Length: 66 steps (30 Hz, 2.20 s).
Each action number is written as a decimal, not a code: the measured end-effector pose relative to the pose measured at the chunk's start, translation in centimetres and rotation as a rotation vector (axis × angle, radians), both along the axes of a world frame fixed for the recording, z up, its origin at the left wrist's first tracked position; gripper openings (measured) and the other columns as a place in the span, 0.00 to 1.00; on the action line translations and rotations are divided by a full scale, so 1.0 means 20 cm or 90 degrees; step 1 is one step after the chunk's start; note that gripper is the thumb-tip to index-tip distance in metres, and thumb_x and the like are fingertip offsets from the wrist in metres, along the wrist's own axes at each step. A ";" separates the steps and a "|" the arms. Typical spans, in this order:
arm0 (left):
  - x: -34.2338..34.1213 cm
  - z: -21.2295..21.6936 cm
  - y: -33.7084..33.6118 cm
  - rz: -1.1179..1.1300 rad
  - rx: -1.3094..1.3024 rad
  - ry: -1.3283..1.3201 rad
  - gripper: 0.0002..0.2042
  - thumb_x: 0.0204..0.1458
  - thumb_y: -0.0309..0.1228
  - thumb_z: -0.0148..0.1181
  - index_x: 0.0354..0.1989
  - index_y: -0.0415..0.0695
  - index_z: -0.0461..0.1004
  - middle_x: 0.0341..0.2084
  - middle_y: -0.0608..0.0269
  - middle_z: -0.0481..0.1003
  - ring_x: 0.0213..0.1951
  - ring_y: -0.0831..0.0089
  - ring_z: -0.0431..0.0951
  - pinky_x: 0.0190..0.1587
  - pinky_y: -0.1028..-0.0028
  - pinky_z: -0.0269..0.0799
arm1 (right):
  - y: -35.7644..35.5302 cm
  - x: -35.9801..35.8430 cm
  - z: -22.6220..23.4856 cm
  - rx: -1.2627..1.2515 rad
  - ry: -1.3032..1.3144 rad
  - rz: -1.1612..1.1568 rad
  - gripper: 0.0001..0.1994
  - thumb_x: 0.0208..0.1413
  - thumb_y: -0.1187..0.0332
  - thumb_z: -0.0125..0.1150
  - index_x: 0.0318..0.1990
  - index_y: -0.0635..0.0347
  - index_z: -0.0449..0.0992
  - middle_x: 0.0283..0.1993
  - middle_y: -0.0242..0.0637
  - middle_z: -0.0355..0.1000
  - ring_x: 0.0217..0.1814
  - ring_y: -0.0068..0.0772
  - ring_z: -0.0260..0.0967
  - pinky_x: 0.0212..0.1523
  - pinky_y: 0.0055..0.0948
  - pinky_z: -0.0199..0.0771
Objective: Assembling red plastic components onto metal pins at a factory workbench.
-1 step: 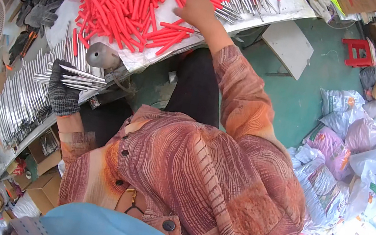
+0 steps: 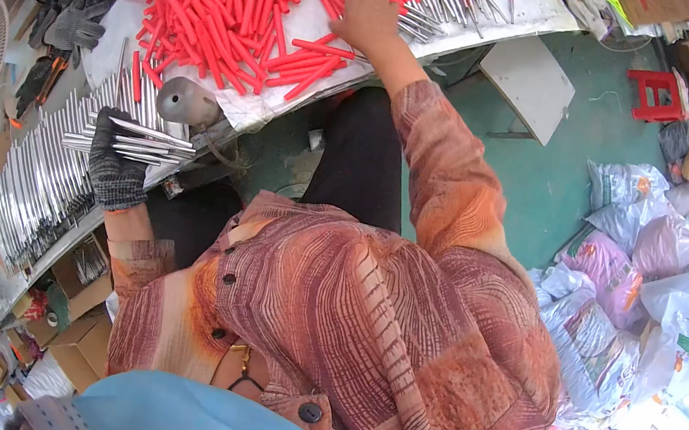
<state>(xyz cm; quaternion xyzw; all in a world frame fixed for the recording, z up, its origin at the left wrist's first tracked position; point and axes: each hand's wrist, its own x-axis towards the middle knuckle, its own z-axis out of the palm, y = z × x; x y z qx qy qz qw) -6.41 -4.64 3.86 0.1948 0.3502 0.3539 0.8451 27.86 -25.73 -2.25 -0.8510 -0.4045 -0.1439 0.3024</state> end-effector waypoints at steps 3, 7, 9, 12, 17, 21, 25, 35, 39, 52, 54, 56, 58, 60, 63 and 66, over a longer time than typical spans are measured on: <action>0.00 0.02 -0.01 0.014 0.029 0.060 0.04 0.48 0.27 0.58 0.33 0.44 0.74 0.30 0.65 0.76 0.31 0.74 0.76 0.36 0.71 0.73 | -0.01 0.05 -0.08 -0.215 -0.107 -0.088 0.25 0.40 0.57 0.60 0.48 0.52 0.67 0.46 0.39 0.66 0.48 0.46 0.65 0.39 0.48 0.66; 0.02 0.09 -0.03 0.006 0.067 0.034 0.03 0.48 0.28 0.58 0.30 0.44 0.73 0.27 0.64 0.75 0.30 0.74 0.75 0.35 0.72 0.73 | -0.03 0.08 -0.01 -0.218 -0.216 -0.179 0.25 0.40 0.59 0.61 0.49 0.52 0.67 0.50 0.39 0.65 0.50 0.40 0.64 0.37 0.47 0.70; -0.02 0.08 0.00 0.015 0.079 0.011 0.03 0.49 0.28 0.58 0.30 0.44 0.73 0.28 0.64 0.75 0.30 0.74 0.75 0.35 0.72 0.73 | -0.04 0.04 0.05 -0.177 -0.172 -0.049 0.20 0.39 0.61 0.61 0.43 0.54 0.70 0.42 0.39 0.69 0.44 0.43 0.68 0.36 0.43 0.71; -0.01 0.10 0.00 0.051 0.084 0.014 0.03 0.49 0.28 0.57 0.30 0.43 0.73 0.27 0.62 0.75 0.30 0.72 0.75 0.35 0.72 0.73 | -0.10 -0.18 0.15 -0.410 -0.007 0.082 0.14 0.42 0.66 0.57 0.39 0.56 0.71 0.37 0.43 0.71 0.42 0.45 0.69 0.37 0.42 0.70; -0.01 0.09 0.01 0.058 0.097 0.031 0.04 0.50 0.29 0.56 0.32 0.44 0.73 0.29 0.62 0.75 0.32 0.71 0.75 0.37 0.69 0.73 | -0.15 -0.09 0.00 -0.293 -0.038 -0.069 0.05 0.45 0.72 0.48 0.30 0.56 0.71 0.29 0.41 0.72 0.35 0.44 0.71 0.29 0.39 0.71; -0.03 0.12 0.01 0.111 0.130 0.085 0.05 0.50 0.30 0.55 0.33 0.44 0.73 0.31 0.62 0.75 0.35 0.71 0.74 0.39 0.66 0.72 | -0.06 -0.16 0.00 -0.162 -0.117 0.036 0.08 0.43 0.72 0.51 0.33 0.55 0.73 0.35 0.34 0.72 0.39 0.41 0.69 0.35 0.38 0.71; -0.04 0.07 0.08 0.135 0.170 0.061 0.07 0.51 0.31 0.54 0.35 0.41 0.72 0.32 0.59 0.74 0.37 0.68 0.74 0.42 0.68 0.71 | 0.08 -0.14 -0.03 -0.320 -0.134 0.263 0.06 0.44 0.71 0.51 0.30 0.52 0.73 0.33 0.33 0.72 0.39 0.39 0.70 0.39 0.34 0.70; 0.13 0.27 -0.15 0.264 0.451 0.292 0.12 0.45 0.21 0.61 0.40 0.38 0.72 0.35 0.60 0.74 0.33 0.74 0.75 0.34 0.75 0.74 | 0.09 -0.36 0.32 -0.038 0.285 0.255 0.19 0.45 0.70 0.56 0.47 0.58 0.66 0.36 0.43 0.74 0.38 0.45 0.72 0.36 0.37 0.72; 0.14 0.20 -0.16 0.053 0.635 0.189 0.12 0.43 0.21 0.63 0.38 0.39 0.73 0.32 0.64 0.75 0.31 0.78 0.74 0.31 0.79 0.71 | 0.15 -0.55 0.52 0.079 0.392 0.374 0.28 0.44 0.70 0.59 0.56 0.56 0.60 0.31 0.40 0.72 0.32 0.32 0.71 0.36 0.28 0.71; 0.18 0.24 -0.28 -0.078 0.353 0.120 0.14 0.44 0.23 0.62 0.42 0.39 0.73 0.31 0.64 0.75 0.30 0.76 0.74 0.32 0.79 0.69 | 0.21 -0.73 0.84 -0.010 0.346 0.511 0.17 0.54 0.70 0.53 0.52 0.62 0.67 0.28 0.33 0.68 0.30 0.20 0.64 0.32 0.19 0.65; 0.18 0.24 -0.27 -0.083 0.349 0.127 0.14 0.44 0.24 0.61 0.42 0.39 0.72 0.30 0.63 0.75 0.30 0.76 0.74 0.32 0.79 0.70 | 0.23 -0.75 0.85 -0.009 0.347 0.506 0.15 0.55 0.67 0.53 0.49 0.63 0.70 0.26 0.32 0.67 0.27 0.19 0.62 0.29 0.19 0.64; 0.18 0.23 -0.27 -0.087 0.347 0.136 0.14 0.45 0.24 0.61 0.42 0.38 0.72 0.30 0.63 0.75 0.30 0.76 0.74 0.33 0.79 0.70 | 0.24 -0.75 0.86 -0.007 0.228 0.483 0.13 0.54 0.60 0.52 0.43 0.56 0.74 0.25 0.40 0.70 0.26 0.37 0.69 0.27 0.31 0.67; 0.17 0.23 -0.26 -0.102 0.350 0.138 0.14 0.45 0.25 0.61 0.42 0.38 0.72 0.30 0.63 0.75 0.30 0.76 0.74 0.33 0.78 0.70 | 0.26 -0.76 0.92 -0.083 0.240 0.466 0.12 0.54 0.60 0.53 0.40 0.56 0.75 0.25 0.40 0.70 0.26 0.39 0.69 0.27 0.32 0.67; 0.17 0.23 -0.26 -0.102 0.353 0.138 0.14 0.45 0.24 0.61 0.42 0.38 0.72 0.29 0.63 0.75 0.30 0.76 0.74 0.33 0.78 0.70 | 0.28 -0.76 0.98 -0.158 0.250 0.445 0.11 0.53 0.61 0.53 0.37 0.55 0.76 0.24 0.41 0.70 0.26 0.41 0.69 0.27 0.32 0.68; 0.18 0.25 -0.27 -0.124 0.356 0.114 0.13 0.45 0.24 0.61 0.41 0.38 0.72 0.28 0.63 0.75 0.29 0.75 0.74 0.32 0.78 0.70 | 0.33 -0.75 1.06 -0.193 0.094 0.474 0.09 0.49 0.62 0.56 0.31 0.56 0.76 0.24 0.40 0.71 0.27 0.40 0.70 0.27 0.33 0.69; 0.16 0.26 -0.26 -0.135 0.381 0.129 0.12 0.45 0.24 0.60 0.40 0.38 0.72 0.28 0.63 0.75 0.29 0.75 0.74 0.31 0.77 0.70 | 0.43 -0.81 1.17 -0.191 -0.233 0.471 0.07 0.46 0.66 0.58 0.28 0.60 0.75 0.20 0.39 0.69 0.20 0.41 0.66 0.22 0.30 0.66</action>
